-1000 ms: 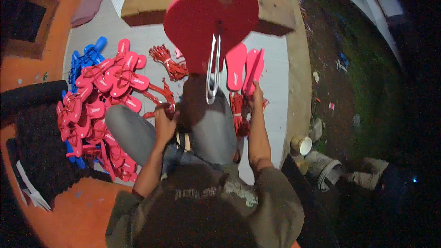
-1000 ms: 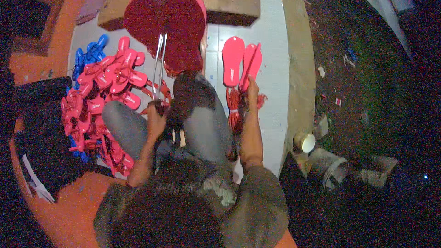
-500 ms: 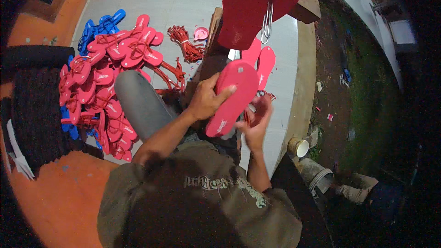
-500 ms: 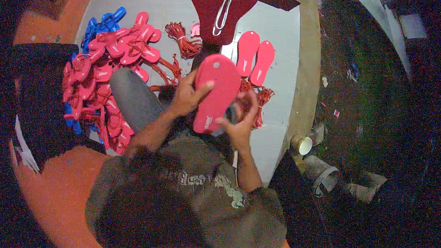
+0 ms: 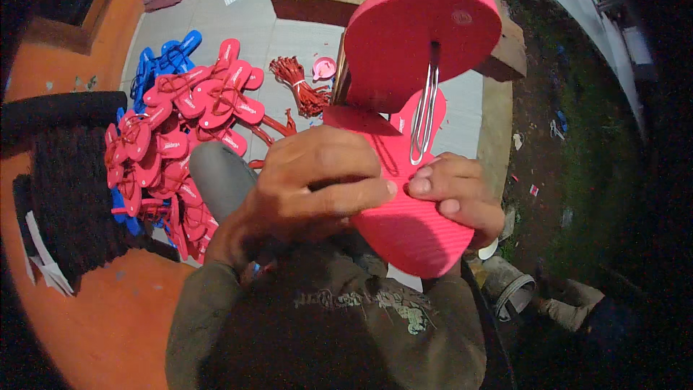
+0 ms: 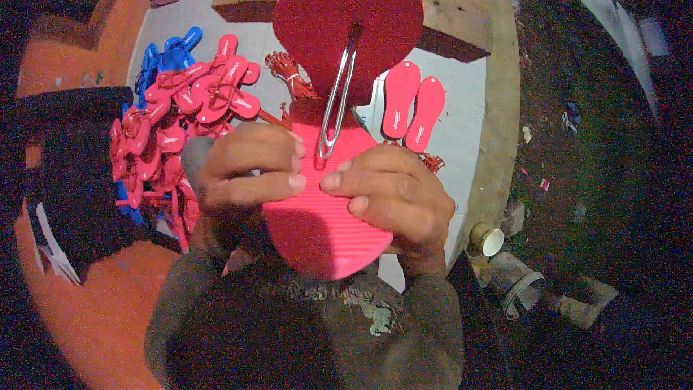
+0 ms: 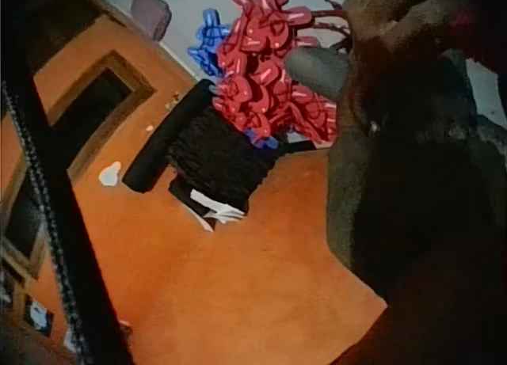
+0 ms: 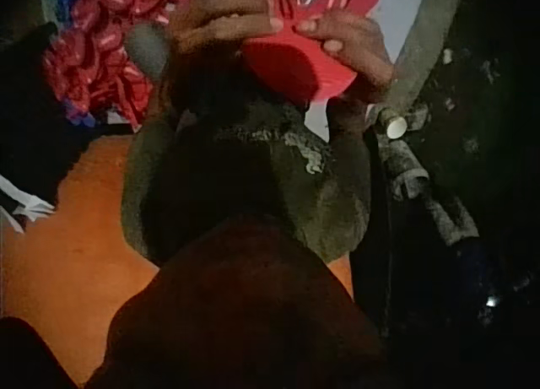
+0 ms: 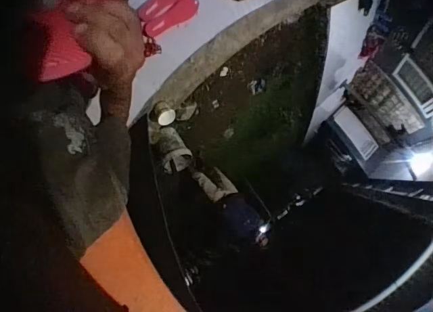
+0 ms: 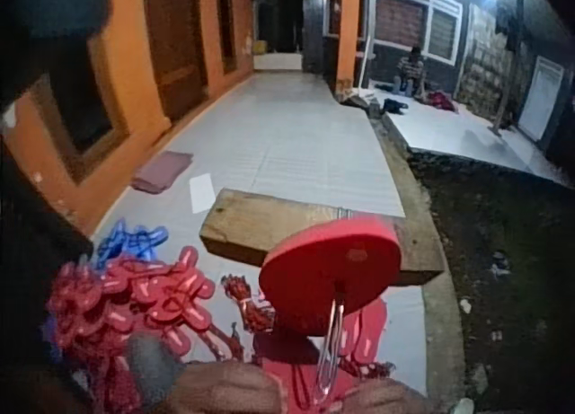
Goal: The person pulls sandal straps through holes in soles using a metal hook tool while sitting on the floor near piles of unfinished components.
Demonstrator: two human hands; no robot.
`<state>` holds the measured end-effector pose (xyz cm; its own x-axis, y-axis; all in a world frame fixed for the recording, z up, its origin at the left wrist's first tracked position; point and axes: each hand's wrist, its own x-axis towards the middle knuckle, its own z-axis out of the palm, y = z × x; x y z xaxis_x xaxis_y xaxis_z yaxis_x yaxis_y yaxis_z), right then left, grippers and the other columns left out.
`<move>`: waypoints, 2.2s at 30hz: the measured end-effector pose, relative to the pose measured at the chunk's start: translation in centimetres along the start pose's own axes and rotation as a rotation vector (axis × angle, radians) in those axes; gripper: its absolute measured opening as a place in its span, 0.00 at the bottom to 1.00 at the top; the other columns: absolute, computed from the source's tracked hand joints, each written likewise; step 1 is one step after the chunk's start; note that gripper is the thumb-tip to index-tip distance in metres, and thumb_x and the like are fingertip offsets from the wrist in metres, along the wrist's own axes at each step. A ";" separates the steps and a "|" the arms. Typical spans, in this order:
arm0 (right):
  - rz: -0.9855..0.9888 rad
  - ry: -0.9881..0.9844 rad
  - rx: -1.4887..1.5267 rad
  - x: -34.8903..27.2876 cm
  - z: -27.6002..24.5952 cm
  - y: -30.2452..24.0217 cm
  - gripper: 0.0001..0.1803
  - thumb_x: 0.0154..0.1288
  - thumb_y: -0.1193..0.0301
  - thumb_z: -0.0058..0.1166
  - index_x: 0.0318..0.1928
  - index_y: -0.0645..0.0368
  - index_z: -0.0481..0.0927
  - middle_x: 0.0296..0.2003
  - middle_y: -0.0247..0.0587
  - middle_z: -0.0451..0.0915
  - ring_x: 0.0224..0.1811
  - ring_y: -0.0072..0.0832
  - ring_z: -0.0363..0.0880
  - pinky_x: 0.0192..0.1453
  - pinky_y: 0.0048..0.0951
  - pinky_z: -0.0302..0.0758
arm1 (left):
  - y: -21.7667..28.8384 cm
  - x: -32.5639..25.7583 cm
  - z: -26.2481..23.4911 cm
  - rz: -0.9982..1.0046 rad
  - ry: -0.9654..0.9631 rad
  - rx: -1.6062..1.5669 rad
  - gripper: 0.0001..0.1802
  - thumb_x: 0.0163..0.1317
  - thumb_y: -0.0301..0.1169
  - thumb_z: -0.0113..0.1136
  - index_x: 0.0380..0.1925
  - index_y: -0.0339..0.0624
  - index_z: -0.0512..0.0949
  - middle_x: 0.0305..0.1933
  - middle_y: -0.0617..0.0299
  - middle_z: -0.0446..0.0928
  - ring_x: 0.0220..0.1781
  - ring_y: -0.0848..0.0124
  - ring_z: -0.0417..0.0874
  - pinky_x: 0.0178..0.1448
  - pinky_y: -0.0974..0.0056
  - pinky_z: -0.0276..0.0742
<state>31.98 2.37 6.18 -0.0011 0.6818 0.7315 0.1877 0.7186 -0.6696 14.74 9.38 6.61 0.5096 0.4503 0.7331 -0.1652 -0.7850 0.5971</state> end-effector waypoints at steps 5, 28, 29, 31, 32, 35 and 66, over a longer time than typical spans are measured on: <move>-0.095 0.055 0.006 1.3 0.0 1.5 0.07 0.50 0.76 0.49 0.31 0.61 0.68 0.32 0.48 0.77 0.35 0.38 0.75 0.36 0.34 0.75 | -0.7 1.3 0.4 -0.039 0.080 0.049 0.10 0.35 0.24 0.58 0.24 0.43 0.77 0.28 0.64 0.72 0.31 0.68 0.76 0.30 0.67 0.74; 0.674 0.086 -0.571 -14.4 9.6 12.6 0.11 0.55 0.66 0.54 0.21 0.59 0.75 0.16 0.41 0.72 0.14 0.31 0.68 0.22 0.27 0.67 | -29.9 -29.5 -0.4 -1.572 -0.229 0.833 0.20 0.53 0.44 0.50 0.30 0.37 0.77 0.38 0.44 0.75 0.40 0.49 0.76 0.43 0.53 0.71; 0.693 0.096 -0.586 -14.6 8.8 12.3 0.09 0.54 0.68 0.54 0.23 0.60 0.76 0.19 0.42 0.74 0.17 0.34 0.71 0.23 0.29 0.69 | -28.7 -27.8 1.8 -1.452 -0.380 0.856 0.19 0.53 0.45 0.51 0.27 0.37 0.76 0.37 0.43 0.75 0.41 0.49 0.76 0.44 0.53 0.71; 0.705 0.099 -0.582 -14.4 8.5 11.8 0.05 0.53 0.71 0.54 0.27 0.60 0.76 0.23 0.45 0.78 0.23 0.38 0.77 0.26 0.33 0.73 | -28.2 -26.0 3.1 -1.388 -0.394 0.846 0.19 0.52 0.46 0.52 0.23 0.39 0.76 0.37 0.42 0.75 0.41 0.49 0.76 0.43 0.53 0.72; 0.696 0.085 -0.592 -14.2 8.4 12.0 0.05 0.53 0.71 0.54 0.28 0.60 0.77 0.23 0.45 0.78 0.23 0.38 0.77 0.26 0.33 0.73 | -28.7 -26.1 3.6 -1.441 -0.282 0.799 0.18 0.52 0.45 0.53 0.21 0.40 0.75 0.36 0.42 0.75 0.40 0.50 0.76 0.43 0.53 0.72; 0.716 0.024 -0.575 -13.0 9.2 12.1 0.07 0.54 0.70 0.53 0.30 0.61 0.77 0.23 0.45 0.78 0.22 0.37 0.77 0.25 0.33 0.72 | -31.2 -30.6 2.6 -1.393 -0.205 0.814 0.17 0.50 0.43 0.54 0.18 0.39 0.75 0.35 0.46 0.76 0.36 0.50 0.77 0.39 0.54 0.73; 0.835 -1.101 0.271 -4.9 3.0 -4.2 0.12 0.65 0.63 0.38 0.35 0.59 0.69 0.24 0.50 0.72 0.26 0.45 0.72 0.30 0.36 0.68 | 5.6 -9.8 -6.2 -0.580 -1.056 -0.159 0.15 0.61 0.40 0.41 0.34 0.39 0.70 0.27 0.48 0.72 0.33 0.52 0.75 0.35 0.54 0.70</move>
<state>28.24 -3.61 5.03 -0.7659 0.5800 -0.2775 0.3219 -0.0276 -0.9464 3.61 3.15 4.79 0.9670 0.0909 -0.2381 0.2517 -0.4873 0.8362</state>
